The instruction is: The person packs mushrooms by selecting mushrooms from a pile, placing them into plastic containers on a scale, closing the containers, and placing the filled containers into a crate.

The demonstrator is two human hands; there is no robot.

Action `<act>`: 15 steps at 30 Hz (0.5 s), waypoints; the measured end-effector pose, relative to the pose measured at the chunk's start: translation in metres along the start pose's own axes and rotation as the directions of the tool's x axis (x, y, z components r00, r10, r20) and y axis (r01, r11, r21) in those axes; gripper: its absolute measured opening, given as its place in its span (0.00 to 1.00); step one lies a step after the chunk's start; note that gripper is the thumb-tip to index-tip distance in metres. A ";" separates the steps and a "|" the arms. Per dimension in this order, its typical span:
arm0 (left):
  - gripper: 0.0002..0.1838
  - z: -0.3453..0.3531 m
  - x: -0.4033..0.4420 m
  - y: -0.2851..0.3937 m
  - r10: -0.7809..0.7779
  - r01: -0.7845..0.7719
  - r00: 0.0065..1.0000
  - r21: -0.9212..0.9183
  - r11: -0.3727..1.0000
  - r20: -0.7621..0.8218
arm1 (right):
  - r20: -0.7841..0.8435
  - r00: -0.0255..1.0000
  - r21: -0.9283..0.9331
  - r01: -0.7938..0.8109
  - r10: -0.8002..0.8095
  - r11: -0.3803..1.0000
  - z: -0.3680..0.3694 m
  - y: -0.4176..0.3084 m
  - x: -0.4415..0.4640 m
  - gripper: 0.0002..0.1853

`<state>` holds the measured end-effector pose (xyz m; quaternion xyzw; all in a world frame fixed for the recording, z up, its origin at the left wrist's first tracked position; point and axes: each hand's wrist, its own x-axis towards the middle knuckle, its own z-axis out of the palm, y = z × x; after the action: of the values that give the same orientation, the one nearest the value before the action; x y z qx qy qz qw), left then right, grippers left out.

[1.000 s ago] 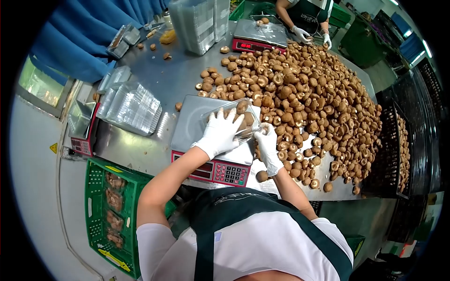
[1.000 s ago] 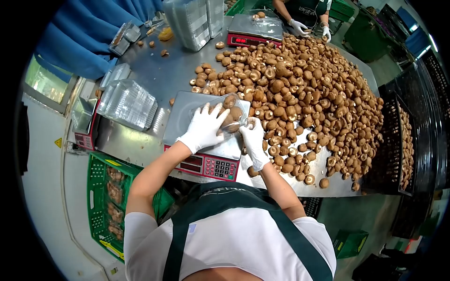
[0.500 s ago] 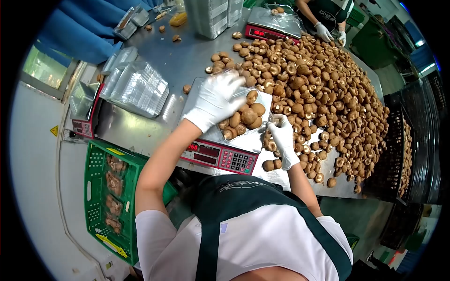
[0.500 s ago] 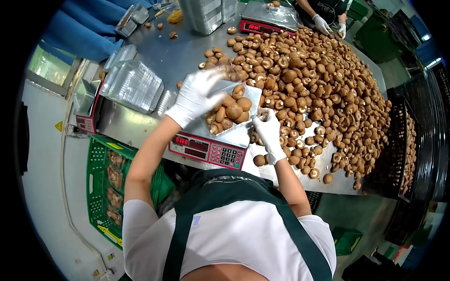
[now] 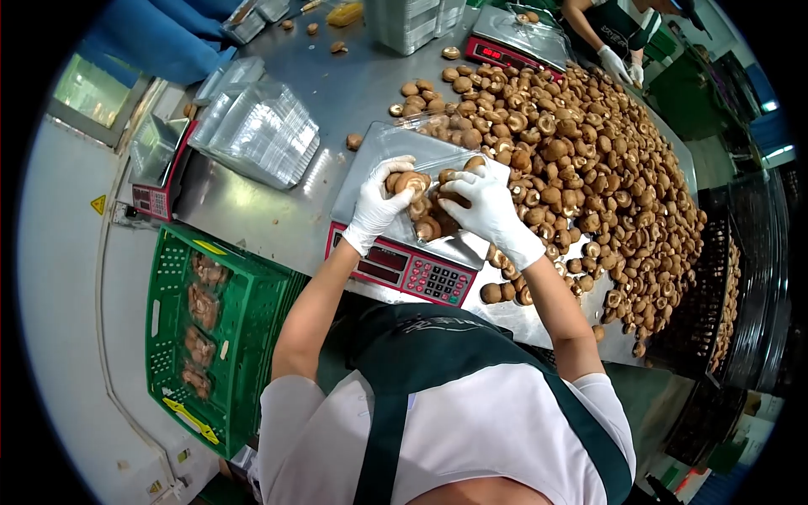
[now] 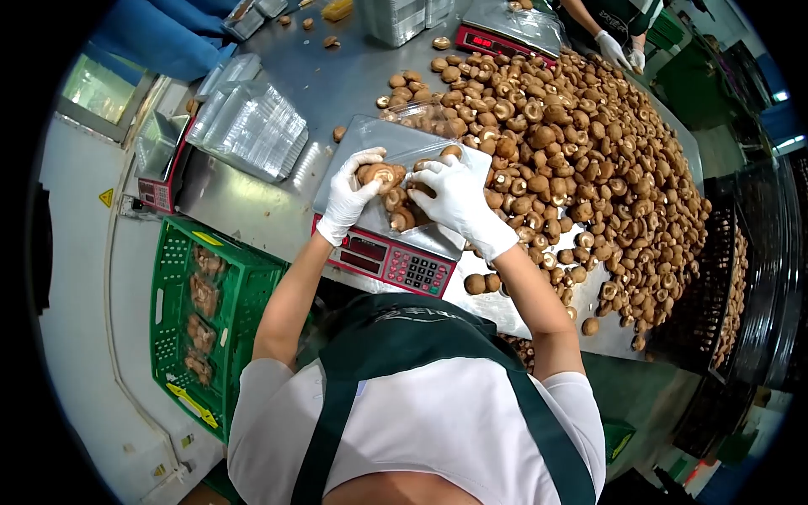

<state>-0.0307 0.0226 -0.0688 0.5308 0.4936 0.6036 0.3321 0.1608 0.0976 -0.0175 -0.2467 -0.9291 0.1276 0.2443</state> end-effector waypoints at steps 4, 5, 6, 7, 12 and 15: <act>0.16 0.000 0.002 0.000 -0.047 0.045 0.999 -0.093 0.995 -0.013 | 0.226 0.974 -0.256 0.036 0.024 0.966 0.013 -0.006 0.011 0.11; 0.16 0.001 0.002 0.001 -0.052 0.052 0.999 -0.037 0.998 -0.001 | 0.221 0.975 -0.232 0.043 0.009 0.972 0.014 -0.009 0.013 0.09; 0.16 0.002 0.003 0.003 -0.057 0.057 0.998 0.020 0.998 0.011 | 0.223 0.975 -0.235 0.050 0.004 0.971 0.015 -0.011 0.013 0.09; 0.16 0.004 0.002 0.007 -0.066 0.066 0.998 0.057 0.996 -0.013 | 0.271 0.963 -0.343 0.088 0.009 0.935 0.017 -0.012 0.013 0.09; 0.15 0.005 0.004 0.006 -0.015 0.018 1.000 0.175 0.984 -0.016 | 0.143 0.986 -0.489 0.141 -0.080 0.861 0.032 -0.010 0.004 0.08; 0.16 0.002 0.006 0.002 -0.025 0.021 0.999 0.139 0.990 0.028 | 0.231 0.963 -0.534 0.244 -0.138 0.810 0.035 -0.001 0.004 0.09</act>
<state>-0.0295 0.0277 -0.0651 0.5558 0.5356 0.5559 0.3084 0.1395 0.0942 -0.0452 -0.1996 -0.9640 -0.1524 0.0880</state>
